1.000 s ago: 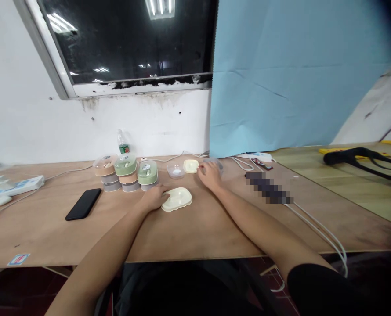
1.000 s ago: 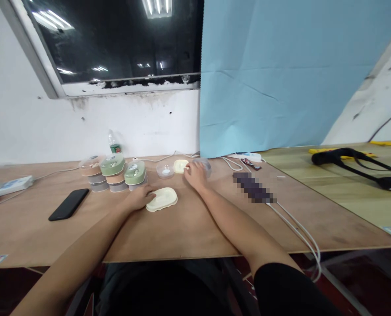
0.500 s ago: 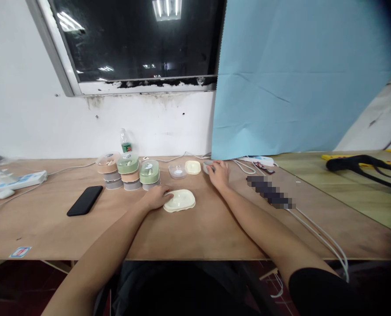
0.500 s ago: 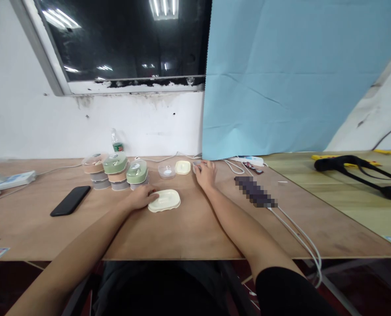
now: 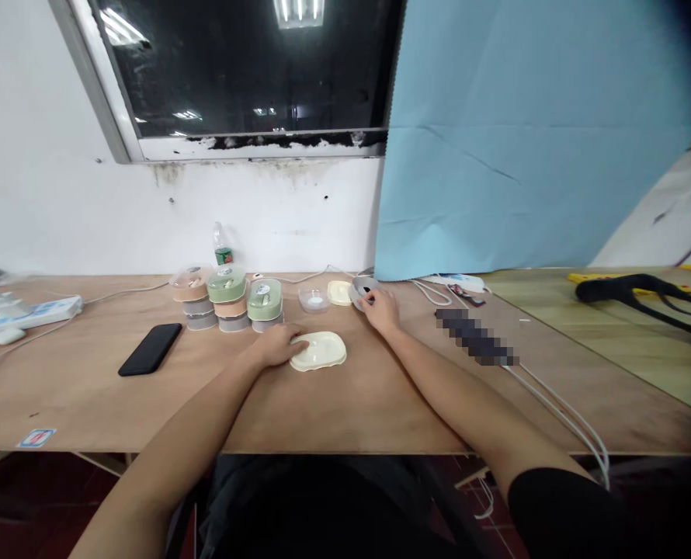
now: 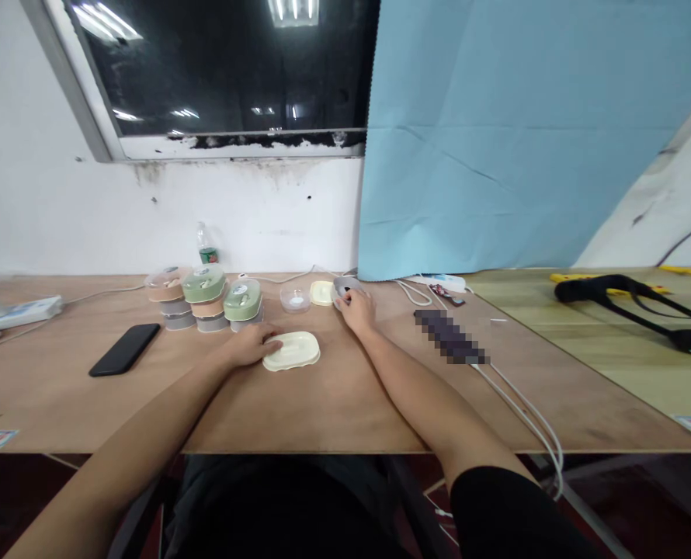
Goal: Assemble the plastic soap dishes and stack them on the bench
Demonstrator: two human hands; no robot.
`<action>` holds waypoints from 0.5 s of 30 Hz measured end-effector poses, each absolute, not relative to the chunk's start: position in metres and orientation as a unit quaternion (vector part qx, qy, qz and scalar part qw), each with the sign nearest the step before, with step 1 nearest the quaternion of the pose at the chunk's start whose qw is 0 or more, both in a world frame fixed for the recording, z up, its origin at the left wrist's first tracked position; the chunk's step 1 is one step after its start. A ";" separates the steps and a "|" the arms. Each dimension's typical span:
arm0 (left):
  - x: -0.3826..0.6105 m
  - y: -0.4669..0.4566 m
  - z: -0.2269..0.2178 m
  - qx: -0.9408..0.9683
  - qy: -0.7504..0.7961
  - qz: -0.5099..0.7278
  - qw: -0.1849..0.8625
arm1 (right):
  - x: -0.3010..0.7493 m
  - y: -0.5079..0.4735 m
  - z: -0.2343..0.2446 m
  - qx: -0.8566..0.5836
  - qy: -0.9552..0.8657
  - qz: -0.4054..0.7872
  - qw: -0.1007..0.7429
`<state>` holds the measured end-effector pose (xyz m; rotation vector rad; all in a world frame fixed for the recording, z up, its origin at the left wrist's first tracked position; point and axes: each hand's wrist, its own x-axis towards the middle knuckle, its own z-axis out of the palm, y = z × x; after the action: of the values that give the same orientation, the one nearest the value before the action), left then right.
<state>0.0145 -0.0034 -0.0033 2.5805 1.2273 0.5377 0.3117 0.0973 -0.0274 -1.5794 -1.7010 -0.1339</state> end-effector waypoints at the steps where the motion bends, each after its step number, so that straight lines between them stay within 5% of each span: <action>1: 0.014 -0.003 -0.004 0.882 0.418 0.183 0.118 | 0.313 0.098 -0.028 -0.627 -0.666 -0.053 0.401; 15: 0.013 -0.002 -0.005 0.883 0.414 0.185 0.119 | 0.313 0.096 -0.024 -0.597 -0.681 -0.066 0.420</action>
<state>0.0133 -0.0022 -0.0050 2.5826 1.2108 0.5419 0.3126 0.0957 -0.0240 -1.4959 -1.7061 -0.1644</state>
